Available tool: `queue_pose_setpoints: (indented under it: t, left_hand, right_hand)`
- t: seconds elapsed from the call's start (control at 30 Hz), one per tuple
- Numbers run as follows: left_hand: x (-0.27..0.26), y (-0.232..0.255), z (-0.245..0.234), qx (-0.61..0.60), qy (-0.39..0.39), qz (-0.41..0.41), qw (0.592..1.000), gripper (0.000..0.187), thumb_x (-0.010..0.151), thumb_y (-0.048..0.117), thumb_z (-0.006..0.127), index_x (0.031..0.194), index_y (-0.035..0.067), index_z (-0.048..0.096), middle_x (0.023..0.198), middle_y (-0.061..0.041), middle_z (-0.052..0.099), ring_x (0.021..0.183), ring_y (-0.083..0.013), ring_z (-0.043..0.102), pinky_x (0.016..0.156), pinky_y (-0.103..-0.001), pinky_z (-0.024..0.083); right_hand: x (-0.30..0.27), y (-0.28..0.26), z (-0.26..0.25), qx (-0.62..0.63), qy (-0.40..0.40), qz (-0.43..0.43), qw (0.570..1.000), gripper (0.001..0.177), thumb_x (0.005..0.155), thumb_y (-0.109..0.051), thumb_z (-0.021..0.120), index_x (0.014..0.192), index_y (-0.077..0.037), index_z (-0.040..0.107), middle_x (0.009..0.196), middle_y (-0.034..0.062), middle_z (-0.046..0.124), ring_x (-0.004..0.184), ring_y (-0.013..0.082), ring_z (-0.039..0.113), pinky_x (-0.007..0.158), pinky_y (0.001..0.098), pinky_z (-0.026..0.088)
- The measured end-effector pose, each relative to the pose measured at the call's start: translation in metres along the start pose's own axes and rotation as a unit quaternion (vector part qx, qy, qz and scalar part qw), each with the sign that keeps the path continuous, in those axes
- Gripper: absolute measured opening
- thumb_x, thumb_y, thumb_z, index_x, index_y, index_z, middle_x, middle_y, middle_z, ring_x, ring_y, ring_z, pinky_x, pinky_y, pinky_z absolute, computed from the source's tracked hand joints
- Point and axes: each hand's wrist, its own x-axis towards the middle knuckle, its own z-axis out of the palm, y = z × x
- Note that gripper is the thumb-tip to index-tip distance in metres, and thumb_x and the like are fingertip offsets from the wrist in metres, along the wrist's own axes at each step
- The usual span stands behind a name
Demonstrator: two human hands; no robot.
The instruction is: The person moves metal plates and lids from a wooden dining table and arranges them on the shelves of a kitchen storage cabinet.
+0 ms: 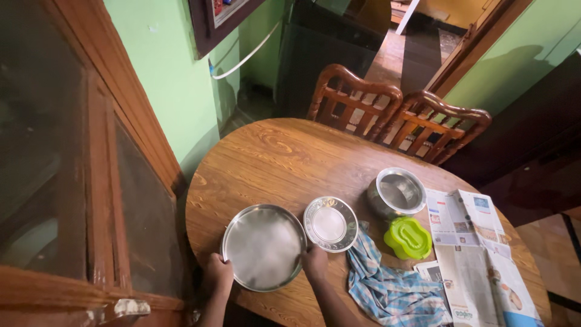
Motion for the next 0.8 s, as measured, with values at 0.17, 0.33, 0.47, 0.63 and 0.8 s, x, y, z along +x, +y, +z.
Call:
queue_pose_setpoints:
  t: [0.17, 0.33, 0.47, 0.63, 0.8]
  left_hand:
    - [-0.014, -0.005, -0.002, -0.046, 0.003, 0.027, 0.999, 0.028, 0.081, 0.025, 0.076, 0.099, 0.007, 0.067, 0.098, -0.018, 0.075, 0.094, -0.0398, 0.071, 0.083, -0.048, 0.056]
    - [-0.038, -0.017, 0.005, -0.216, 0.024, 0.14, 0.966, 0.036, 0.08, 0.027, 0.077, 0.103, 0.003, 0.063, 0.091, -0.019, 0.074, 0.086, -0.0376, 0.073, 0.078, -0.047, 0.057]
    - [-0.064, -0.033, 0.0, -0.154, -0.053, 0.095, 0.982, 0.034, 0.088, 0.035, 0.07, 0.108, 0.007, 0.064, 0.087, -0.016, 0.076, 0.082, -0.0379, 0.074, 0.075, -0.046, 0.058]
    - [-0.102, -0.055, -0.007, -0.168, -0.066, 0.086, 0.98, 0.035, 0.088, 0.034, 0.069, 0.11, 0.007, 0.064, 0.088, -0.017, 0.076, 0.083, -0.0379, 0.074, 0.075, -0.047, 0.058]
    - [-0.133, -0.09, -0.03, -0.182, -0.077, 0.047, 0.979, 0.036, 0.088, 0.034, 0.069, 0.113, 0.007, 0.063, 0.09, -0.017, 0.076, 0.084, -0.0378, 0.075, 0.076, -0.047, 0.058]
  right_hand:
    - [-0.019, -0.01, -0.039, 0.004, 0.004, 0.008, 1.0, 0.018, 0.078, -0.022, 0.072, 0.084, -0.006, 0.078, 0.076, 0.0147, 0.077, 0.075, 0.0301, 0.077, 0.073, 0.0412, 0.059]
    - [-0.046, -0.004, -0.082, -0.031, -0.017, -0.006, 0.999, 0.024, 0.079, -0.028, 0.075, 0.089, -0.006, 0.078, 0.081, 0.0157, 0.077, 0.078, 0.0315, 0.076, 0.075, 0.0416, 0.058]
    - [-0.055, 0.025, -0.081, -0.005, 0.042, -0.035, 0.998, 0.031, 0.082, -0.033, 0.074, 0.099, -0.006, 0.075, 0.087, 0.0157, 0.079, 0.084, 0.0344, 0.076, 0.078, 0.0423, 0.057]
    - [-0.084, 0.054, -0.089, -0.03, 0.006, -0.102, 0.994, 0.029, 0.083, -0.031, 0.074, 0.098, -0.006, 0.077, 0.089, 0.0154, 0.079, 0.088, 0.0316, 0.078, 0.079, 0.0399, 0.059]
    - [-0.125, 0.058, -0.098, -0.011, -0.053, -0.146, 0.988, 0.028, 0.08, -0.029, 0.077, 0.097, -0.007, 0.076, 0.089, 0.0123, 0.081, 0.085, 0.0271, 0.08, 0.077, 0.0379, 0.061]
